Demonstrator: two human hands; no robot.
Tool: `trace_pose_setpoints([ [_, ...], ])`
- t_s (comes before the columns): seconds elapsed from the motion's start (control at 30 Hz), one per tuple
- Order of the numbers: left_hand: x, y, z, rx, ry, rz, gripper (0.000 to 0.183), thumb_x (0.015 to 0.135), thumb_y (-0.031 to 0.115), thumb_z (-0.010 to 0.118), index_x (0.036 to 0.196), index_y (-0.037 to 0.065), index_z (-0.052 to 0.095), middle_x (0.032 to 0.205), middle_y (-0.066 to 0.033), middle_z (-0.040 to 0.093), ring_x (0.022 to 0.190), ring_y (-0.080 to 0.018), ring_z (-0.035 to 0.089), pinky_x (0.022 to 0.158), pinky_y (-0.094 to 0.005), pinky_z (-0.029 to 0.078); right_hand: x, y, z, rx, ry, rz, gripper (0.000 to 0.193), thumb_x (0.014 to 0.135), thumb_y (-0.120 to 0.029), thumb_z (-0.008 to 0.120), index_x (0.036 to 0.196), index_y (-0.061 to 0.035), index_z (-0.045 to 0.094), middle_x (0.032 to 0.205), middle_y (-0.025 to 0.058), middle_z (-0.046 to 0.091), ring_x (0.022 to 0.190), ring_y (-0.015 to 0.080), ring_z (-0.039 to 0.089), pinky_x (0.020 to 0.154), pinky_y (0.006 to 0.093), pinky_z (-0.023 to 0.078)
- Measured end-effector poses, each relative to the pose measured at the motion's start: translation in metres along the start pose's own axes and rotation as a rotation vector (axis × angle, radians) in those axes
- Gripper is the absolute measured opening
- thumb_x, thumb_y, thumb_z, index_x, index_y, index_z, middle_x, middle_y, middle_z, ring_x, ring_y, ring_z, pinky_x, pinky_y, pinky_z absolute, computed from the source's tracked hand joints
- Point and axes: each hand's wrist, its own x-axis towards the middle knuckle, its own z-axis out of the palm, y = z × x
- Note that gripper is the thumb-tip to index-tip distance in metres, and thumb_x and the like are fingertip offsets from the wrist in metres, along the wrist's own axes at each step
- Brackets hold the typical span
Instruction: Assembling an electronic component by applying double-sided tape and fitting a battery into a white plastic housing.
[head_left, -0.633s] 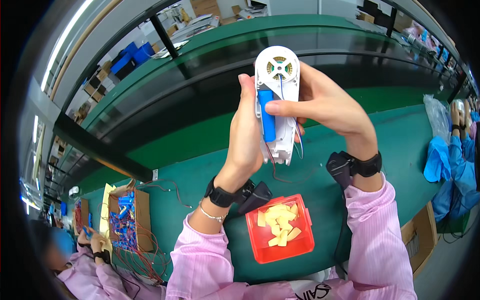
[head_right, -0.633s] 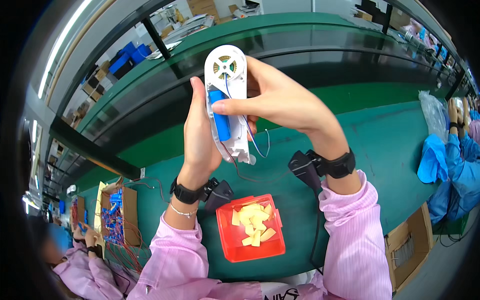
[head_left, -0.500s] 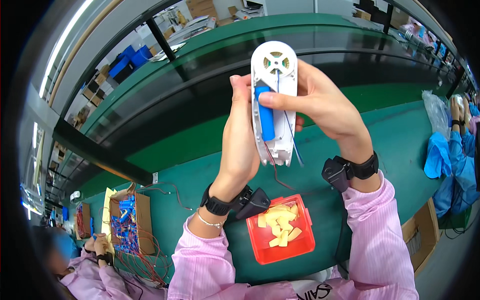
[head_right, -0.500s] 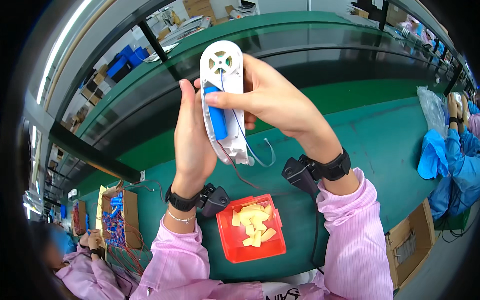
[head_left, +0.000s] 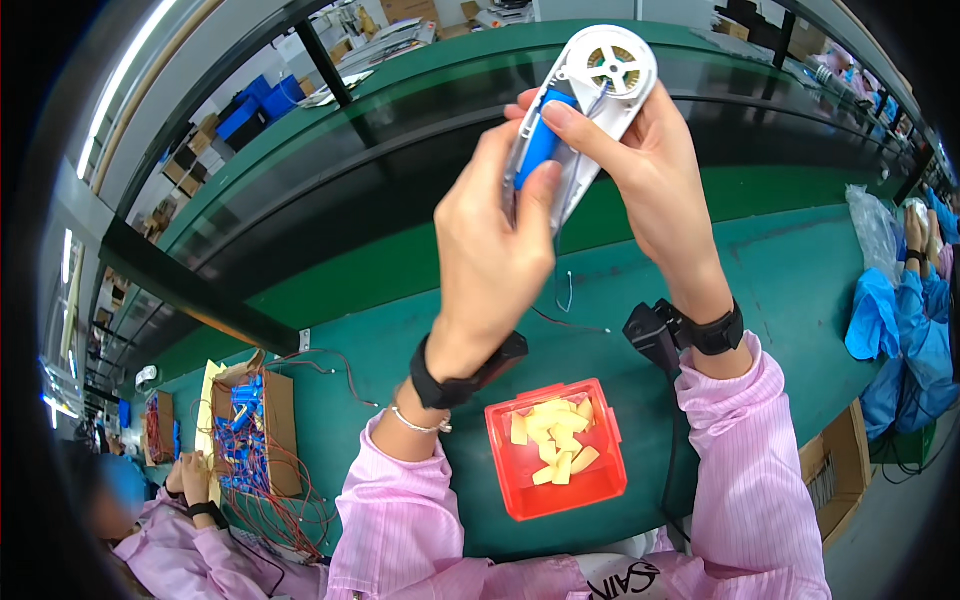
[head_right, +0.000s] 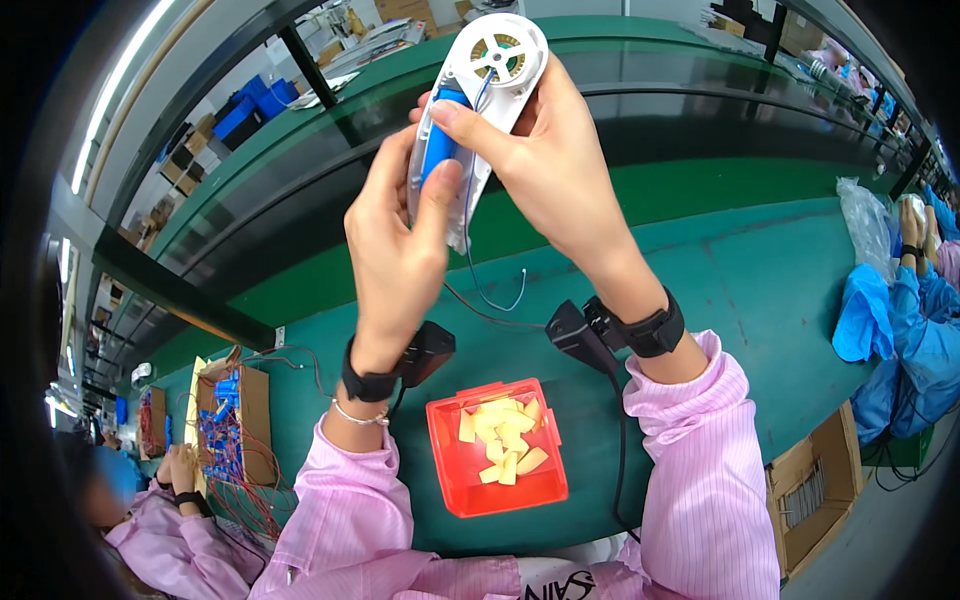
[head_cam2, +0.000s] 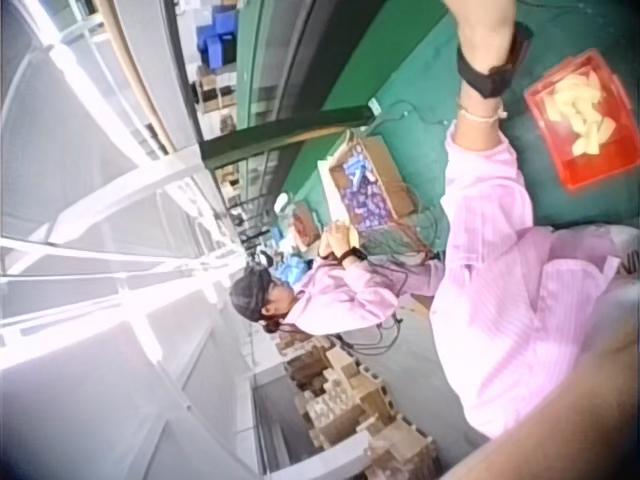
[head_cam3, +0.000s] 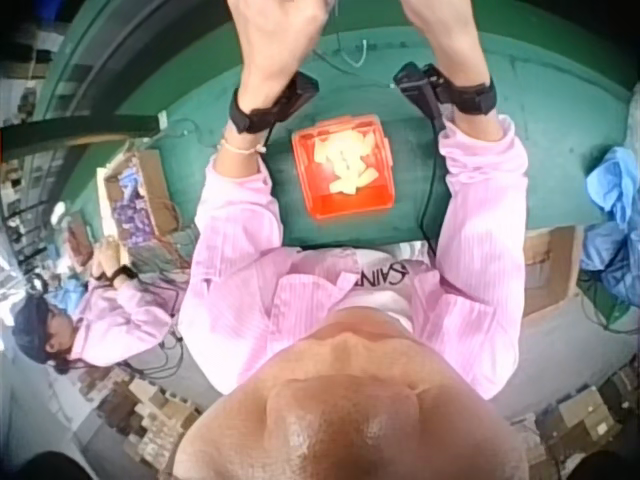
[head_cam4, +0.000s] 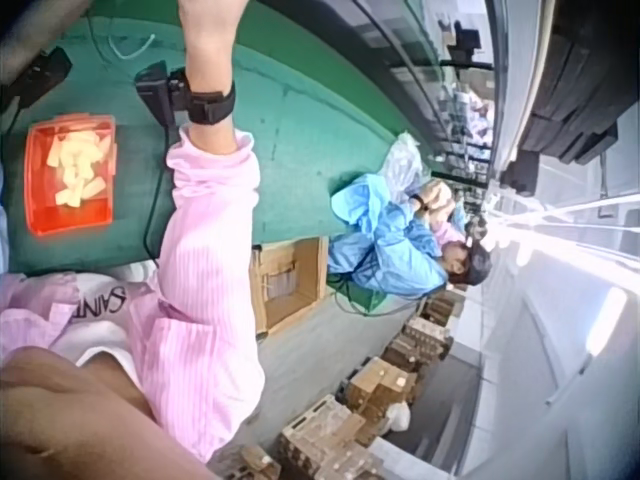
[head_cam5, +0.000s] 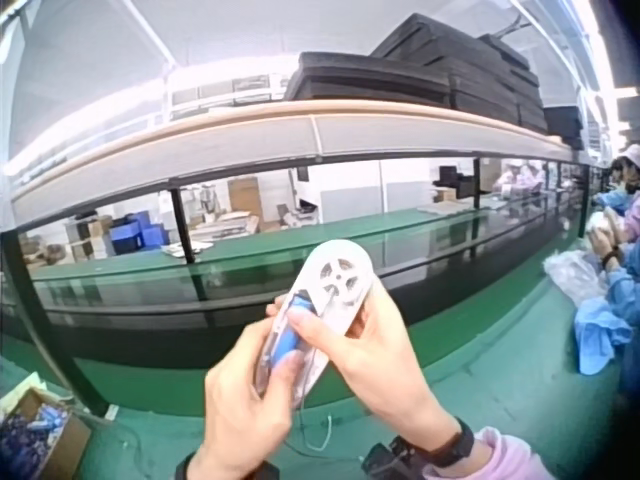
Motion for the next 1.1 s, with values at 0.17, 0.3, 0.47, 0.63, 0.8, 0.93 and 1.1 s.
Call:
trace_pose_setpoints([
  [0.17,0.028,-0.061,-0.026,-0.479,0.227,-0.349,0.027,0.1,0.018,0.053,0.116,-0.004,0.053,0.102,-0.012,0.065,0.092,-0.0214,0.066,0.084,-0.0315,0.051,0.002,-0.022,-0.023,-0.183,0.126,-0.085,0.062,0.087,-0.018,0.073,0.137,0.0043,0.044,0.133,0.019,0.052,0.111,0.021,0.061,0.095,0.0322,0.048],
  [0.3,0.028,-0.163,-0.071,-0.73,0.656,-0.612,0.024,0.1,0.014,0.049,0.114,-0.005,0.051,0.106,-0.0178,0.063,0.091,-0.0318,0.067,0.082,-0.0444,0.055,0.001,-0.056,-0.037,-0.334,0.098,-0.103,0.034,0.1,-0.018,0.054,0.126,0.0039,0.058,0.128,0.0155,0.06,0.111,0.0243,0.063,0.099,0.0348,0.048],
  [0.47,0.002,-0.257,-0.084,-0.86,0.863,-0.786,0.025,0.101,0.015,0.042,0.112,-0.004,0.054,0.108,-0.0165,0.062,0.103,-0.0319,0.063,0.093,-0.0475,0.051,0.007,-0.059,-0.059,-0.353,0.139,-0.125,0.029,0.096,-0.019,0.061,0.115,0.0017,0.065,0.118,0.0108,0.066,0.102,0.0193,0.066,0.093,0.0316,0.048],
  [0.63,-0.006,-0.22,-0.056,-0.852,0.122,-0.92,0.04,0.101,0.027,0.042,0.128,-0.002,0.047,0.132,-0.016,0.053,0.13,-0.0306,0.046,0.115,-0.0489,0.028,0.011,-0.051,-0.061,-0.386,0.101,-0.065,0.028,0.098,-0.019,0.058,0.117,0.0013,0.064,0.119,0.0118,0.065,0.103,0.0206,0.066,0.095,0.0333,0.049],
  [0.8,0.005,-0.164,-0.027,-0.479,-0.532,-0.878,0.051,0.098,0.029,0.054,0.138,-0.003,0.046,0.138,-0.0183,0.052,0.129,-0.0288,0.05,0.108,-0.0377,0.04,0.01,-0.054,-0.076,-0.552,0.045,-0.05,0.033,0.1,-0.021,0.053,0.123,0.0,0.062,0.126,0.0129,0.063,0.105,0.0178,0.065,0.1,0.0324,0.048],
  [0.93,0.026,-0.106,-0.063,-0.003,-0.652,-0.648,0.042,0.097,0.033,0.057,0.12,-0.001,0.064,0.111,-0.0143,0.07,0.097,-0.0214,0.069,0.086,-0.0305,0.054,0.016,-0.053,-0.069,-0.501,0.294,0.138,0.026,0.099,-0.014,0.056,0.118,0.0037,0.06,0.106,0.0142,0.067,0.085,0.0177,0.065,0.08,0.0282,0.054],
  [1.1,0.019,-0.048,-0.185,0.61,-0.428,-0.522,0.024,0.093,0.023,0.059,0.099,0.003,0.072,0.084,-0.0049,0.072,0.077,-0.0124,0.068,0.07,-0.0269,0.054,0.009,-0.058,-0.051,-0.439,0.053,-0.113,0.021,0.097,-0.01,0.06,0.111,0.0057,0.062,0.099,0.0158,0.068,0.076,0.0189,0.066,0.07,0.0273,0.057],
])
